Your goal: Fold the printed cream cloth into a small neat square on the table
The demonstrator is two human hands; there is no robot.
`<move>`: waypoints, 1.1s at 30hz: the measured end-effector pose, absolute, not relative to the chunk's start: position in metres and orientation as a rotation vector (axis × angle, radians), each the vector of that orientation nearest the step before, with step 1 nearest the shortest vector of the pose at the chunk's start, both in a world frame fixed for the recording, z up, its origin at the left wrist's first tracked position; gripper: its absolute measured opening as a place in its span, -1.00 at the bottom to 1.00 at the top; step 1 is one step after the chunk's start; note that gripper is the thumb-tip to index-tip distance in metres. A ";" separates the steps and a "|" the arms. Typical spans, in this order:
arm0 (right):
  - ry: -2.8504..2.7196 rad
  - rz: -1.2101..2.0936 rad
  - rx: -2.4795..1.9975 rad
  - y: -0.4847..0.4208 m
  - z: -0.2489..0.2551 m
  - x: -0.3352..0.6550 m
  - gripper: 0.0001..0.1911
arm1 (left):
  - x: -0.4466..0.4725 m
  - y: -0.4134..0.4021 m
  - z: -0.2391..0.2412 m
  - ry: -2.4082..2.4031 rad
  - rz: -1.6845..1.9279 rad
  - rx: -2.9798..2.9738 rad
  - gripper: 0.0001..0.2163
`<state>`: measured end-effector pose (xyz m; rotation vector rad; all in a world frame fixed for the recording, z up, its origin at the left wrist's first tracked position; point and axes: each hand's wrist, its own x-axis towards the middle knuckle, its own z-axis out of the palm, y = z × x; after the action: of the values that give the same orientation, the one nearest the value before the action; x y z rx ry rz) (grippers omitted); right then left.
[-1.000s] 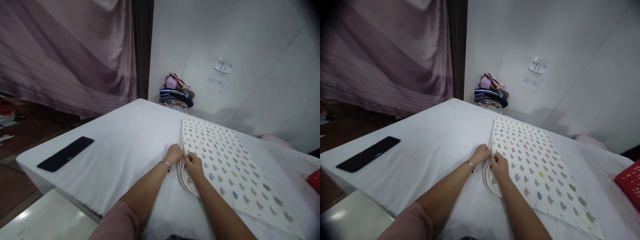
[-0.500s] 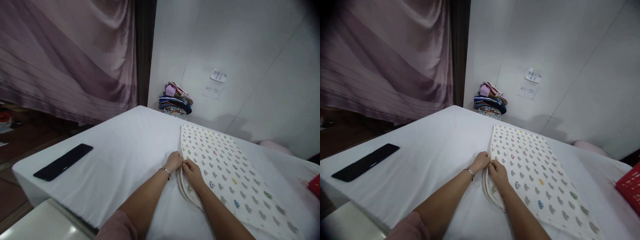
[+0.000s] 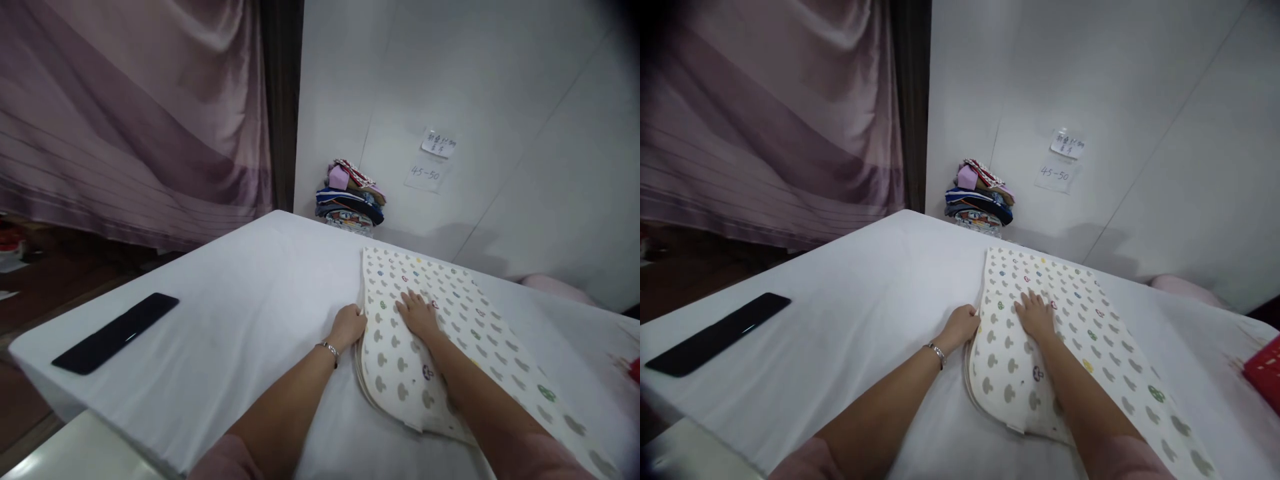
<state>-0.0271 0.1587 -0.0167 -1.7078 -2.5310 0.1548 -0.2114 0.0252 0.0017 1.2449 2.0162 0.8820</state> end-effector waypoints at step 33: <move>-2.741 0.229 -1.366 0.185 -0.013 -0.107 -0.48 | -0.211 0.025 0.000 1.848 0.942 1.082 -0.90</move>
<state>-0.1072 0.1846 -0.0129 -1.3664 -2.7406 0.2287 -0.2114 0.0254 -0.0004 1.0823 1.8481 0.9420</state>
